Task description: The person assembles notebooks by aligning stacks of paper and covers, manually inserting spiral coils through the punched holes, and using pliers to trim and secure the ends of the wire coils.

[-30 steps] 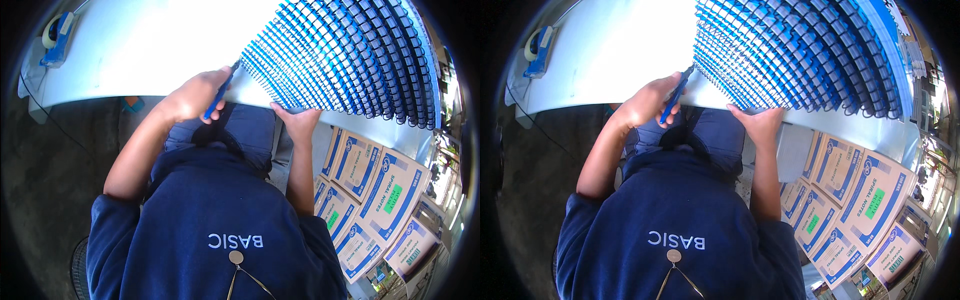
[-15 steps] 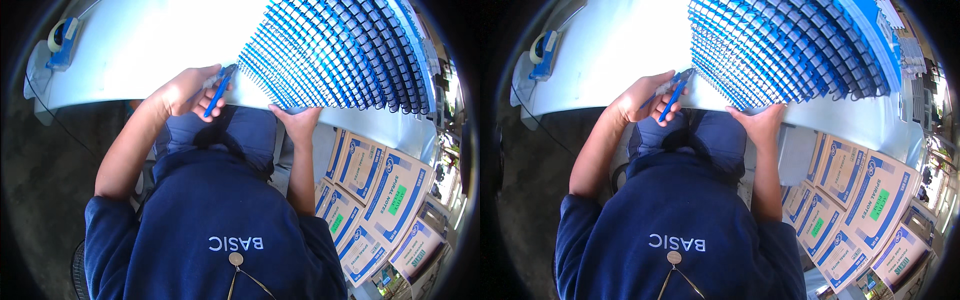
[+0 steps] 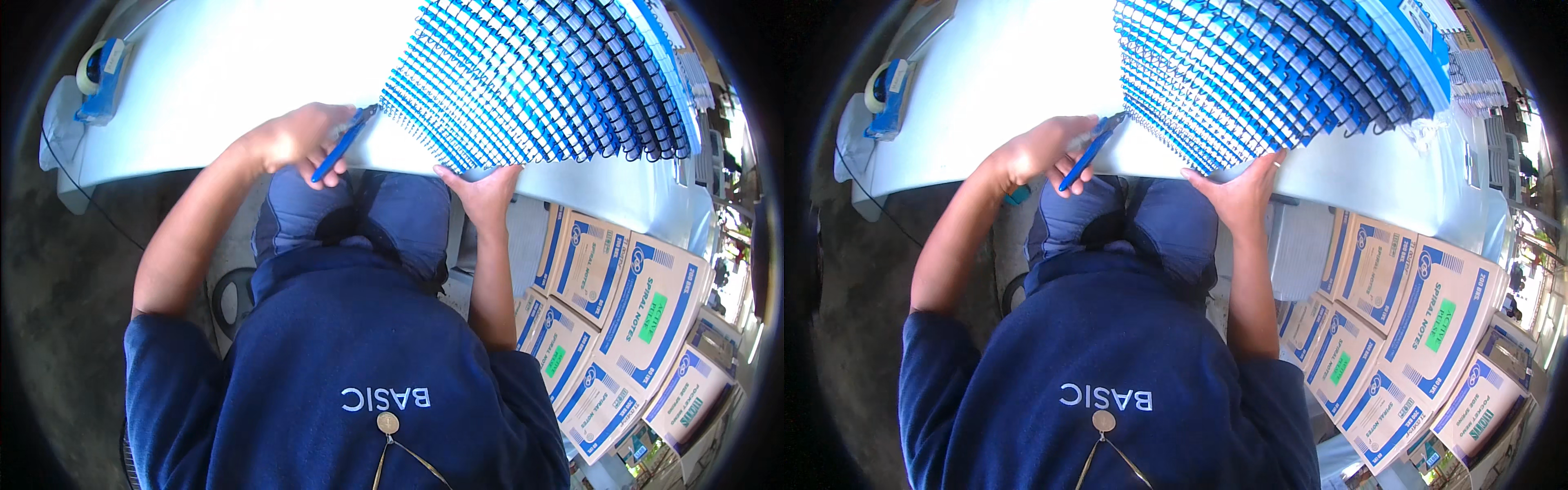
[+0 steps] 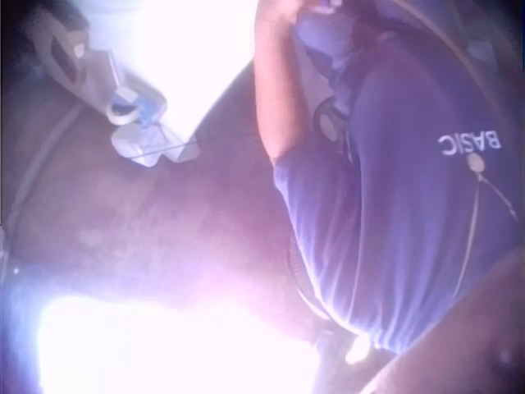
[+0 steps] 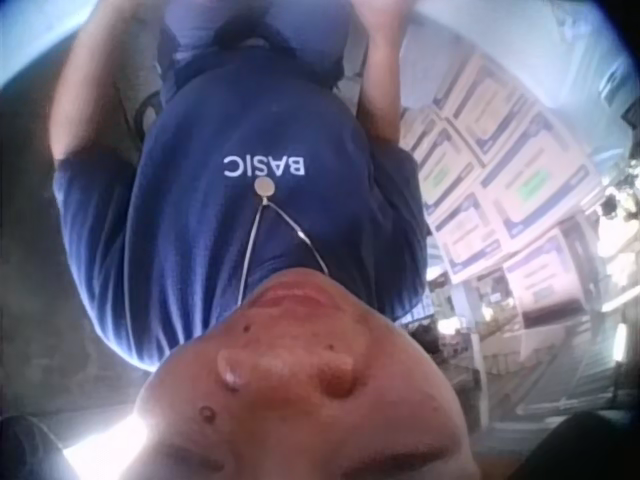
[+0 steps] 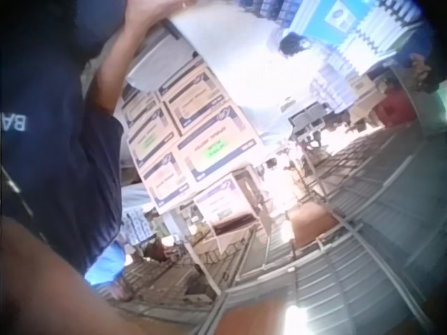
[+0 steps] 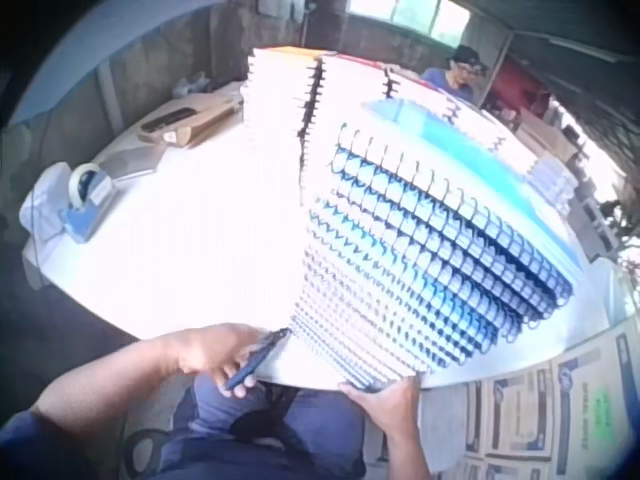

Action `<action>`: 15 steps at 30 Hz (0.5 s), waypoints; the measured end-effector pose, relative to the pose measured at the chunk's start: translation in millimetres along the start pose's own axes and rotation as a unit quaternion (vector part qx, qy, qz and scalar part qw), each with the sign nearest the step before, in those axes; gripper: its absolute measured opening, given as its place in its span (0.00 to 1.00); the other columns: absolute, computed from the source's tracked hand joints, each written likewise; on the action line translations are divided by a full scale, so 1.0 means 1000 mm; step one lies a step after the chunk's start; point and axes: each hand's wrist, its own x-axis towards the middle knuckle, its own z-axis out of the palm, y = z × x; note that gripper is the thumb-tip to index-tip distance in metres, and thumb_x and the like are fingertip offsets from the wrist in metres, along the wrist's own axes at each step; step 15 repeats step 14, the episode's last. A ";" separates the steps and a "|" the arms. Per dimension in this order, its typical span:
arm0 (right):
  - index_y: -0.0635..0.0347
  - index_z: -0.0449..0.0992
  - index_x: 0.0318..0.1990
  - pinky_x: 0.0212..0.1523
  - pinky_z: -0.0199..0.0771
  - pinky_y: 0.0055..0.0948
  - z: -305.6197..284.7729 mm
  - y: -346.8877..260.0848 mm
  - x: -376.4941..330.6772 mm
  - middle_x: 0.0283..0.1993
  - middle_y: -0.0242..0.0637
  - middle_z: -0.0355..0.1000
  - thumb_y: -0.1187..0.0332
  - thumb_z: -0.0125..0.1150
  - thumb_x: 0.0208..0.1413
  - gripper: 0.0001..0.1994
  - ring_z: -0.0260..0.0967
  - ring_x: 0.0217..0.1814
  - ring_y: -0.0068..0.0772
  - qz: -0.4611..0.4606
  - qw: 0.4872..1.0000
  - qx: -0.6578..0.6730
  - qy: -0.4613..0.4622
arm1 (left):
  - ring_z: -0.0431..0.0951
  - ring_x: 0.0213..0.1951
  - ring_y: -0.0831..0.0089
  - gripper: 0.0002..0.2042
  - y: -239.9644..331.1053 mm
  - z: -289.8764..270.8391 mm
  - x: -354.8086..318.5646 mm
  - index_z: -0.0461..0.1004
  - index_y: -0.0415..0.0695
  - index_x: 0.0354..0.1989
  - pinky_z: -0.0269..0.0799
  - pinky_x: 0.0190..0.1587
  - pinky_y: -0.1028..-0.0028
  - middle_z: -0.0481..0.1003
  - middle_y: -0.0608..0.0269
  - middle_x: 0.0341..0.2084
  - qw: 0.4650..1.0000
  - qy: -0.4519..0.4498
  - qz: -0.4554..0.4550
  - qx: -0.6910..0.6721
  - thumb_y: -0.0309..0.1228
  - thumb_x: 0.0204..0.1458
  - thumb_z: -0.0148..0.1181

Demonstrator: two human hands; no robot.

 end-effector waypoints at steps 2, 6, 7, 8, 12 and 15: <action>0.68 0.49 0.58 0.59 0.53 0.43 0.001 0.000 0.001 0.54 0.53 0.55 0.55 0.80 0.24 0.55 0.54 0.58 0.48 -0.006 1.000 0.002 0.003 | 0.78 0.24 0.64 0.17 0.008 0.023 -0.004 0.65 0.35 0.49 0.76 0.23 0.68 0.71 0.54 0.25 0.937 0.113 0.097 0.315 0.35 0.61 0.36; 0.68 0.49 0.59 0.59 0.53 0.44 0.001 -0.003 0.003 0.55 0.53 0.55 0.55 0.80 0.24 0.55 0.54 0.58 0.50 -0.020 1.000 -0.002 0.009 | 0.78 0.22 0.66 0.20 -0.006 0.036 0.001 0.64 0.32 0.49 0.75 0.19 0.73 0.72 0.53 0.25 0.853 0.176 0.158 0.466 0.37 0.61 0.35; 0.68 0.49 0.59 0.59 0.53 0.45 0.001 -0.004 0.003 0.55 0.53 0.54 0.55 0.80 0.23 0.55 0.54 0.58 0.50 -0.020 1.000 -0.006 0.008 | 0.78 0.22 0.67 0.20 -0.004 0.024 0.001 0.64 0.32 0.49 0.75 0.19 0.73 0.72 0.53 0.25 0.936 0.101 0.120 0.314 0.38 0.61 0.35; 0.68 0.49 0.59 0.59 0.53 0.45 0.001 -0.002 0.002 0.55 0.53 0.54 0.54 0.80 0.23 0.55 0.54 0.58 0.50 -0.022 1.000 -0.015 0.012 | 0.78 0.21 0.67 0.21 0.003 0.014 -0.001 0.64 0.32 0.49 0.74 0.18 0.73 0.72 0.53 0.25 0.985 0.020 0.077 0.152 0.39 0.62 0.34; 0.68 0.50 0.59 0.59 0.53 0.45 0.003 0.003 -0.001 0.55 0.53 0.54 0.54 0.80 0.24 0.55 0.54 0.58 0.50 -0.020 0.999 -0.020 0.022 | 0.77 0.21 0.70 0.19 -0.005 0.010 -0.004 0.60 0.36 0.51 0.72 0.18 0.76 0.72 0.54 0.27 0.999 0.013 0.021 -0.026 0.38 0.62 0.36; 0.68 0.50 0.59 0.59 0.53 0.45 0.005 0.002 -0.001 0.55 0.53 0.54 0.54 0.79 0.24 0.54 0.54 0.58 0.50 -0.017 1.000 -0.014 0.022 | 0.79 0.29 0.65 0.20 -0.010 0.028 0.008 0.60 0.44 0.54 0.76 0.28 0.72 0.67 0.51 0.47 0.897 0.106 0.122 0.411 0.45 0.63 0.35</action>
